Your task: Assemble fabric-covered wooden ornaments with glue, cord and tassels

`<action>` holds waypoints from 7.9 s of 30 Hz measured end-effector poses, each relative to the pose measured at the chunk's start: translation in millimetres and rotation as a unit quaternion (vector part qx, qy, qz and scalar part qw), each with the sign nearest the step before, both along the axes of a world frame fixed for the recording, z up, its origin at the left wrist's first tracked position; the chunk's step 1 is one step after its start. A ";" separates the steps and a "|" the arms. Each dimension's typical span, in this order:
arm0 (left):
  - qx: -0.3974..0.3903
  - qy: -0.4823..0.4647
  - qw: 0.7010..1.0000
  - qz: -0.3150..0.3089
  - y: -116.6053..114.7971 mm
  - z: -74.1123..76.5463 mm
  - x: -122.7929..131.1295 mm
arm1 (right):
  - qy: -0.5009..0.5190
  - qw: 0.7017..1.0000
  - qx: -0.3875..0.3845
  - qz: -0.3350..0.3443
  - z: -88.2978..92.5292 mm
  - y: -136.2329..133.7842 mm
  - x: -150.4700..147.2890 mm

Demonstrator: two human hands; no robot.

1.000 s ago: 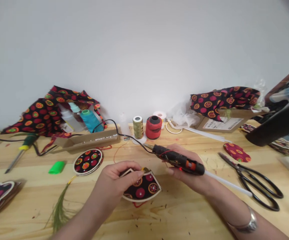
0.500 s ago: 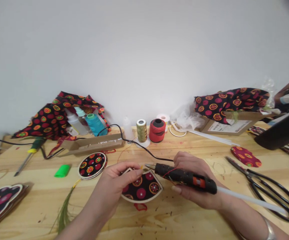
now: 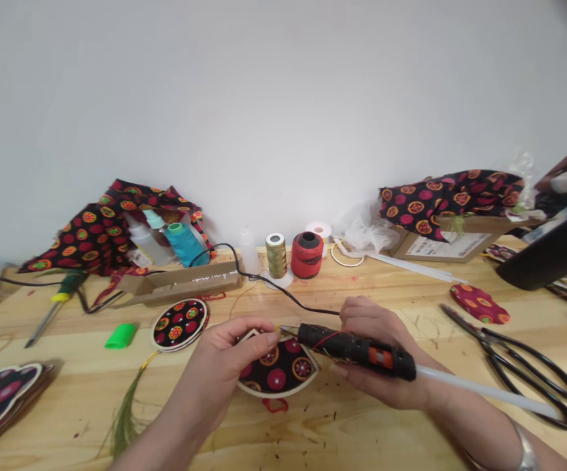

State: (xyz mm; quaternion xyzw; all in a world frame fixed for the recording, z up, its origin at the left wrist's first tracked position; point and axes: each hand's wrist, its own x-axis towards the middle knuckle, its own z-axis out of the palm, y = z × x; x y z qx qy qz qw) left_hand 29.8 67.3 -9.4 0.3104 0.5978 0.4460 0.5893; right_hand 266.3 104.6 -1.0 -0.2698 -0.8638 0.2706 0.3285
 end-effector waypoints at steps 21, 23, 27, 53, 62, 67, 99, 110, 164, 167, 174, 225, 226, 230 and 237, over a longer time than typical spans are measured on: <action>0.000 -0.005 1.000 -0.013 0.6 0.3 0.2 | -0.013 1.000 0.011 -0.010 1.5 -0.2 -1.1; 0.000 -0.006 1.000 -0.013 0.3 0.1 0.1 | -0.014 1.000 0.010 -0.006 1.3 -0.4 -0.8; -0.001 -0.004 1.000 -0.009 -0.3 1.4 0.6 | -0.023 1.000 0.009 -0.007 -0.3 0.1 -0.4; 0.005 -0.001 1.000 -0.010 -0.2 1.8 2.2 | -0.021 0.999 0.023 -0.005 0.5 1.1 -1.5; 0.008 -0.001 1.000 -0.010 -1.1 2.3 2.0 | -0.031 0.999 0.026 -0.018 2.7 2.5 0.3; 0.012 0.002 1.000 -0.008 -0.9 3.0 2.6 | -0.031 0.999 0.019 -0.013 3.4 2.3 -0.9; 0.021 0.022 0.999 -0.021 1.3 -4.2 0.4 | 0.046 0.999 0.008 0.023 5.5 1.9 -1.1; 0.021 0.023 0.999 -0.018 1.9 -2.3 0.3 | -0.015 1.000 0.003 0.008 5.7 3.5 -1.2; 0.006 0.041 0.999 -0.011 2.1 0.0 3.7 | -0.068 0.992 0.103 -0.022 8.0 21.5 21.8; 0.006 0.044 0.999 -0.004 2.0 0.6 4.8 | -0.229 0.963 0.131 -0.048 3.9 28.7 26.6; 0.005 0.046 0.999 0.000 2.0 1.7 5.0 | -0.309 0.938 0.147 -0.061 -7.4 29.7 27.6; 0.011 0.033 0.998 -0.057 -1.6 3.7 4.9 | -0.106 0.974 -0.053 -0.192 17.0 -3.2 -3.7; 0.009 0.033 0.997 -0.062 -1.8 3.7 5.3 | -0.051 0.981 -0.092 -0.161 18.8 -3.5 -9.6; -0.005 0.028 0.996 -0.080 -3.7 4.6 7.5 | 0.098 0.967 -0.202 -0.123 15.1 -3.0 -33.0; -0.036 0.012 0.992 -0.123 -7.3 5.7 10.8 | 0.146 0.962 -0.201 -0.113 -0.9 -7.2 -36.9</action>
